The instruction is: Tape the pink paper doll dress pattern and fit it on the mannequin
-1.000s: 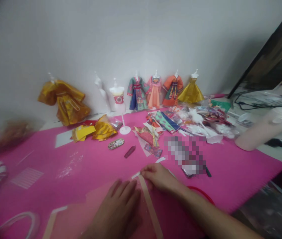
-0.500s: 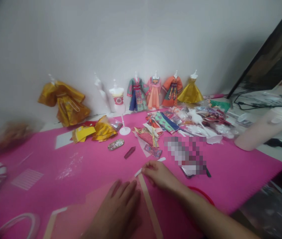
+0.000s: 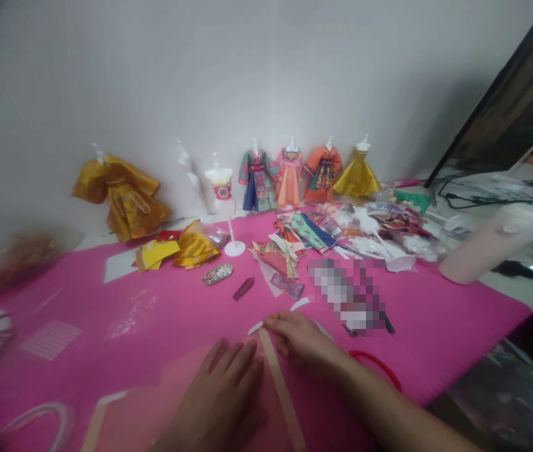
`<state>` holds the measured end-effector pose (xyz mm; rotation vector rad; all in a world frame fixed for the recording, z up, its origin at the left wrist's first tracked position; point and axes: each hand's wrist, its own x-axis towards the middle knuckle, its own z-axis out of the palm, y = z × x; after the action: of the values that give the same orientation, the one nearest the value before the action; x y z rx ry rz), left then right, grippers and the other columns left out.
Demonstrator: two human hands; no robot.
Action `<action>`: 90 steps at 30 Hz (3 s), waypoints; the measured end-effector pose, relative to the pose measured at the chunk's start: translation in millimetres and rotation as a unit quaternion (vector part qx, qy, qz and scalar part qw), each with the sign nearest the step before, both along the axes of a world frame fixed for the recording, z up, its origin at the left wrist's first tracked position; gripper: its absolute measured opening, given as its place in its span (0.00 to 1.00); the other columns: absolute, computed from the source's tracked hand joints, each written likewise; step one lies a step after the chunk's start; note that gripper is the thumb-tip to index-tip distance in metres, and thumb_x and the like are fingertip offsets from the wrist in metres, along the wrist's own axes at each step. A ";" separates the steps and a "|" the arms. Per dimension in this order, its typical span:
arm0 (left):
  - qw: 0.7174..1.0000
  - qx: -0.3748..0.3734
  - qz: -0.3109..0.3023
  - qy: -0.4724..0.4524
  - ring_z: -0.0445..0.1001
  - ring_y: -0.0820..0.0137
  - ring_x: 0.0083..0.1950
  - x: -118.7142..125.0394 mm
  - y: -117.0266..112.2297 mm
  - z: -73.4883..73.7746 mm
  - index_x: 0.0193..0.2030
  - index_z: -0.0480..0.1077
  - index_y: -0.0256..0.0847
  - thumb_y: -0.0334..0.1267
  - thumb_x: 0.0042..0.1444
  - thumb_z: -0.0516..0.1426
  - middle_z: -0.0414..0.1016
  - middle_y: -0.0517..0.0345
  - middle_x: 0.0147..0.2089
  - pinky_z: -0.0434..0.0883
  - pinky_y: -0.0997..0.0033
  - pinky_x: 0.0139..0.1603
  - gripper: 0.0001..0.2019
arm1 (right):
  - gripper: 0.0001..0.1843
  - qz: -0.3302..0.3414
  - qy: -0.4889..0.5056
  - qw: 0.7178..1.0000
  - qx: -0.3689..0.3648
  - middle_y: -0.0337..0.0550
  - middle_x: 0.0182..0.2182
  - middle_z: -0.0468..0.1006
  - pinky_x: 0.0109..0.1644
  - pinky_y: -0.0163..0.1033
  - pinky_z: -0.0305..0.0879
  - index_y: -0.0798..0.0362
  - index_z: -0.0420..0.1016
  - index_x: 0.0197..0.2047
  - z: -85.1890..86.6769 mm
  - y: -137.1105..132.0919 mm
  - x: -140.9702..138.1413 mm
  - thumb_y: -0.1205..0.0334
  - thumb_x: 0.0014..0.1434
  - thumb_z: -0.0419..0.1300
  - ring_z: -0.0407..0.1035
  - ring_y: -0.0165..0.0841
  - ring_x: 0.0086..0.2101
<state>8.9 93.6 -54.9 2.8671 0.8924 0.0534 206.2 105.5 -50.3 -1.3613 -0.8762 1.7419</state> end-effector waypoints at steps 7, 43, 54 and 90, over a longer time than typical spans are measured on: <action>1.000 -0.001 -0.003 0.002 0.69 0.43 0.62 -0.8 0.5 -1.2 0.62 0.68 0.32 0.51 0.63 0.54 0.70 0.35 0.65 0.62 0.32 0.64 0.28 | 0.19 0.004 0.011 1.000 0.015 0.23 0.14 0.58 0.12 0.26 0.42 0.55 0.68 0.29 -12.1 -1.0 0.1 0.53 0.70 0.57 0.46 0.19 0.11; 0.889 -0.283 0.147 -0.328 0.71 0.68 0.35 25.4 11.3 79.1 0.26 0.68 0.42 0.31 0.52 0.56 0.71 0.61 0.31 0.67 0.69 0.38 0.05 | 0.02 0.038 -0.129 0.960 0.245 0.30 0.21 0.64 0.25 0.33 0.47 0.53 0.73 0.33 50.6 -49.0 6.6 0.68 0.55 0.59 0.55 0.26 0.22; 0.845 -0.349 0.142 -0.379 0.68 0.69 0.35 24.0 0.7 83.4 0.22 0.67 0.42 0.31 0.51 0.57 0.67 0.63 0.30 0.63 0.69 0.39 0.08 | 0.04 -0.065 -0.143 0.953 0.260 0.33 0.20 0.66 0.26 0.35 0.50 0.53 0.77 0.32 46.2 -60.2 -0.1 0.64 0.53 0.61 0.58 0.28 0.22; 0.959 -0.238 0.137 -0.071 0.77 0.61 0.49 49.8 89.9 34.6 0.51 0.72 0.39 0.40 0.63 0.60 0.76 0.51 0.53 0.76 0.54 0.48 0.12 | 0.22 -0.165 0.030 0.973 0.161 0.23 0.15 0.48 0.17 0.30 0.33 0.51 0.69 0.30 16.7 -71.2 7.0 0.43 0.49 0.70 0.38 0.21 0.15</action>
<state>58.7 183.5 -20.2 2.2570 1.0927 0.0629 213.2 34.3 -33.6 -1.1564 -0.8065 1.3150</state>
